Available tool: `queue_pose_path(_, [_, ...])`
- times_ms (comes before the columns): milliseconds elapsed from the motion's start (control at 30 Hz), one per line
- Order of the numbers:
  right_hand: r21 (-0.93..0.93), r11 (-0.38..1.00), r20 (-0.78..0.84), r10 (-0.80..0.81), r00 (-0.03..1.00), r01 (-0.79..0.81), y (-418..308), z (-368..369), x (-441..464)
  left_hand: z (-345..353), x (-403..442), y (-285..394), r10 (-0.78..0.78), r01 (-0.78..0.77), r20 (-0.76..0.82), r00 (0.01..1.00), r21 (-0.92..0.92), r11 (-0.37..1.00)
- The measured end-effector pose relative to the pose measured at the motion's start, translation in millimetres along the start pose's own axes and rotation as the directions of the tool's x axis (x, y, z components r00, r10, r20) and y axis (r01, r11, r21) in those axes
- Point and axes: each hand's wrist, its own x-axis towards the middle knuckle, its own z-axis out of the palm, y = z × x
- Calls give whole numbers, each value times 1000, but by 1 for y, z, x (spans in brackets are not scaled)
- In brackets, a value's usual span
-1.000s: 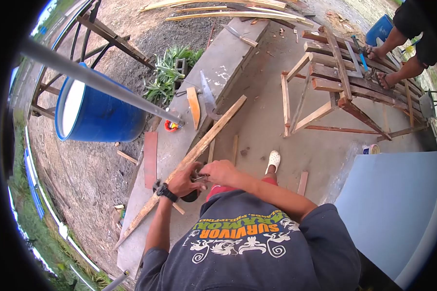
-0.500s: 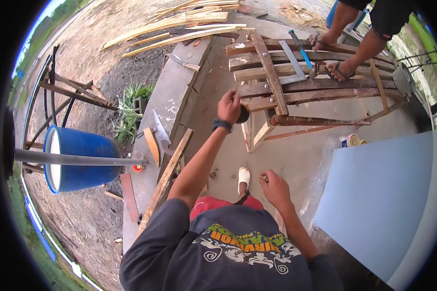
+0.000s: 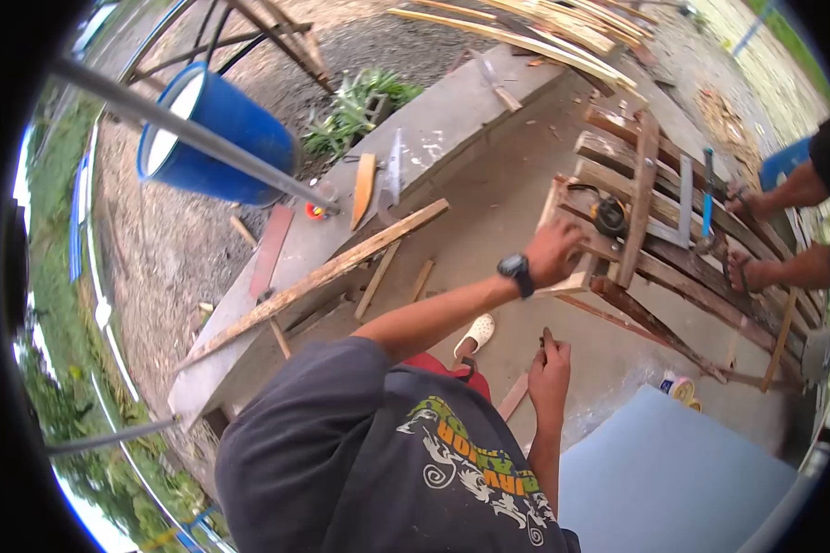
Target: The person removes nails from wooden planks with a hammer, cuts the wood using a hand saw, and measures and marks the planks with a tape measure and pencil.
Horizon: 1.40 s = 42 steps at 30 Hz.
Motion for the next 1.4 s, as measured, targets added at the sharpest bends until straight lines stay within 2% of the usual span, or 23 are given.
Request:
queue_pose_path(67, [228,952,202,159,966,-204,-32,0,25,-48,-68,14,84,-71,166,982,-84,994])
queue_pose_path(133, [228,948,289,153,945,-223,-70,8,41,-94,-128,30,59,-29,216,975,-141,990])
queue_pose_path(167, [291,939,346,76,935,-184,-74,23,43,-115,-153,37,-146,205,268,952,-210,956])
queue_pose_path(300, [406,908,550,-148,822,-108,-111,92,44,-194,-237,23,-386,397,98,917,-147,906])
queue_pose_path(400, [428,904,644,-312,699,8,-161,142,30,-248,-314,19,-527,531,127,840,2,847])
queue_pose_path(500, [328,936,879,-251,404,-131,-220,179,3,-276,-387,26,-619,620,-58,783,7,784])
queue_pose_path(533, [315,938,875,-229,425,-143,-225,203,-11,-283,-414,28,-661,666,-99,744,29,745])
queue_pose_path(600, [486,869,798,-485,358,94,-222,257,-19,-295,-464,27,-758,766,-140,637,5,642])
queue_pose_path(633, [457,878,790,-473,389,140,-219,285,-6,-289,-498,19,-805,815,-195,560,-44,578])
queue_pose_path(767, [255,913,696,-402,595,318,-208,414,83,-192,-717,-27,-963,892,-259,-76,-449,51])
queue_pose_path(800, [220,906,638,-414,649,362,-191,451,111,-162,-775,-16,-928,886,-174,-329,-396,-241])
queue_pose_path(833, [53,885,604,-397,691,462,-184,483,140,-99,-865,-4,-858,873,-198,-473,-235,-427])
queue_pose_path(900, [5,888,557,-385,736,460,-153,555,204,-67,-920,82,-674,680,283,-682,-93,-727])
queue_pose_path(967, [-129,938,607,-182,774,322,-142,614,255,-79,-901,143,-714,832,434,-549,369,-415])
queue_pose_path(1000, [-170,868,594,-288,751,467,-136,640,248,-88,-887,175,-723,833,503,-474,523,-182])
queue_pose_path(1033, [-181,906,558,-226,799,383,-109,655,286,-66,-902,202,-625,756,428,-653,321,-570])
queue_pose_path(1067, [-314,881,606,-101,789,354,-104,676,302,-50,-911,224,-498,540,332,-801,44,-840])
queue_pose_path(1100, [-400,864,599,-7,801,307,-115,687,299,-70,-878,232,-344,381,432,-834,-2,-925])
queue_pose_path(1133, [-495,830,569,84,818,259,-129,687,301,-74,-860,235,-307,214,429,-849,-253,-944])
queue_pose_path(1200, [-602,763,562,197,803,233,-155,687,297,-104,-811,215,-374,201,299,-878,-478,-855])
queue_pose_path(1233, [-590,769,580,192,792,246,-157,699,296,-105,-808,204,-359,185,295,-886,-485,-855])
queue_pose_path(1300, [-570,805,560,232,795,167,-143,710,304,-113,-802,183,-492,347,175,-853,-515,-784])
queue_pose_path(1400, [-510,850,513,176,840,133,-62,769,324,-138,-797,143,-526,291,225,-821,-628,-722])
